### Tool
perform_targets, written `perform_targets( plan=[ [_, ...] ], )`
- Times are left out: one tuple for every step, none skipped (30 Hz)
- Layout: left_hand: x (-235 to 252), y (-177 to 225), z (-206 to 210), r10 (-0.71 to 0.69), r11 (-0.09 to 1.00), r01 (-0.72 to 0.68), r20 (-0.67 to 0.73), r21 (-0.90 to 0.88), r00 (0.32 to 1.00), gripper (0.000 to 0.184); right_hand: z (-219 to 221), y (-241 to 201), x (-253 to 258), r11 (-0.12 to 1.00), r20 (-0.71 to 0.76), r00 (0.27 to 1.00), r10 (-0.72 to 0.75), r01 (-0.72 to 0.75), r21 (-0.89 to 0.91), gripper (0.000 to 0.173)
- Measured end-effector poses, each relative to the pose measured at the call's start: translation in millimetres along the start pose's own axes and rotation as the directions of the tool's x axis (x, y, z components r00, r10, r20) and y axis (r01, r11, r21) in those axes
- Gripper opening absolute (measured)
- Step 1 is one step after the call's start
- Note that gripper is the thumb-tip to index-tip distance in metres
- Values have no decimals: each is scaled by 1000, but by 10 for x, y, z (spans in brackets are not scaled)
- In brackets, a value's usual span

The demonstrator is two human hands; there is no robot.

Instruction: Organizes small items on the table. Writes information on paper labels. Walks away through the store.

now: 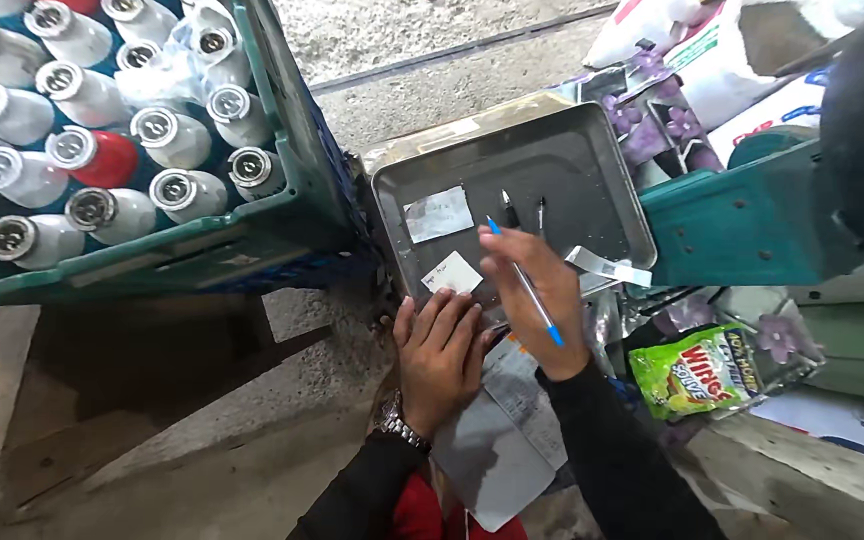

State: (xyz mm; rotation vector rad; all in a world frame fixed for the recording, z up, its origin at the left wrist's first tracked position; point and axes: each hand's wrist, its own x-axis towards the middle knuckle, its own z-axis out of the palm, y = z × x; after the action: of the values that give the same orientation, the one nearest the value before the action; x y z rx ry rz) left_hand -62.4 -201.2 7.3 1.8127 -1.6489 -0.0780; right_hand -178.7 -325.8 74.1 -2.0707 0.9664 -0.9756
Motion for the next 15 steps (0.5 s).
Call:
perform_targets(
  plan=[
    [5, 4, -5, -3, 1000, 3, 4, 0, 1000, 32, -43, 22, 120, 991, 82, 995, -61, 71, -112, 27],
    [7, 8, -14, -6, 1000, 6, 12, -2, 1000, 31, -71, 63, 253, 969, 173, 978, -118, 151, -197, 28],
    [8, 9, -18, -7, 1000, 7, 18, -4, 1000, 32, -75, 136, 399, 941, 258, 952, -162, 227, -250, 30],
    [13, 4, -14, -4, 1000, 4, 15, -7, 1000, 32, -60, 241, 562, 915, 333, 923, -194, 292, -277, 33],
    [17, -1, -11, -1, 1000, 1, 11, -9, 1000, 32, -43, 333, 695, 893, 407, 886, -222, 353, -281, 34],
    [15, -3, -8, 1, 1000, -1, 8, -14, 1000, 32, -33, 395, 789, 872, 467, 847, -253, 408, -269, 32],
    [10, -6, 0, 2, 1000, -2, 0, -18, 1000, 31, -29, 438, 851, 848, 513, 808, -290, 465, -254, 29],
    [5, -8, 11, -1, 1000, 0, -10, -19, 1000, 31, -25, 472, 890, 816, 534, 774, -340, 525, -241, 26],
    [2, -8, 21, -5, 1000, 4, -21, -17, 1000, 31, -22, 500, 915, 781, 538, 745, -394, 580, -231, 24],
    [-1, -5, 31, -10, 1000, 9, -30, -17, 1000, 30, -26, 519, 931, 751, 540, 718, -439, 623, -218, 23],
    [-3, 1, 38, -14, 1000, 14, -35, -16, 999, 30, -31, 540, 936, 728, 539, 695, -476, 655, -202, 23],
    [-4, 6, 43, -17, 1000, 16, -38, -15, 999, 30, -32, 565, 933, 719, 523, 684, -509, 672, -180, 23],
    [-4, 10, 45, -19, 1000, 19, -40, -16, 999, 30, -26, 586, 927, 736, 488, 691, -533, 663, -136, 22],
    [-4, 11, 46, -20, 1000, 20, -41, -19, 999, 30, -16, 578, 918, 787, 435, 729, -529, 613, -69, 19],
    [-4, 11, 47, -22, 999, 21, -45, -26, 999, 30, -15, 516, 909, 862, 386, 790, -475, 507, 23, 17]
  ],
)
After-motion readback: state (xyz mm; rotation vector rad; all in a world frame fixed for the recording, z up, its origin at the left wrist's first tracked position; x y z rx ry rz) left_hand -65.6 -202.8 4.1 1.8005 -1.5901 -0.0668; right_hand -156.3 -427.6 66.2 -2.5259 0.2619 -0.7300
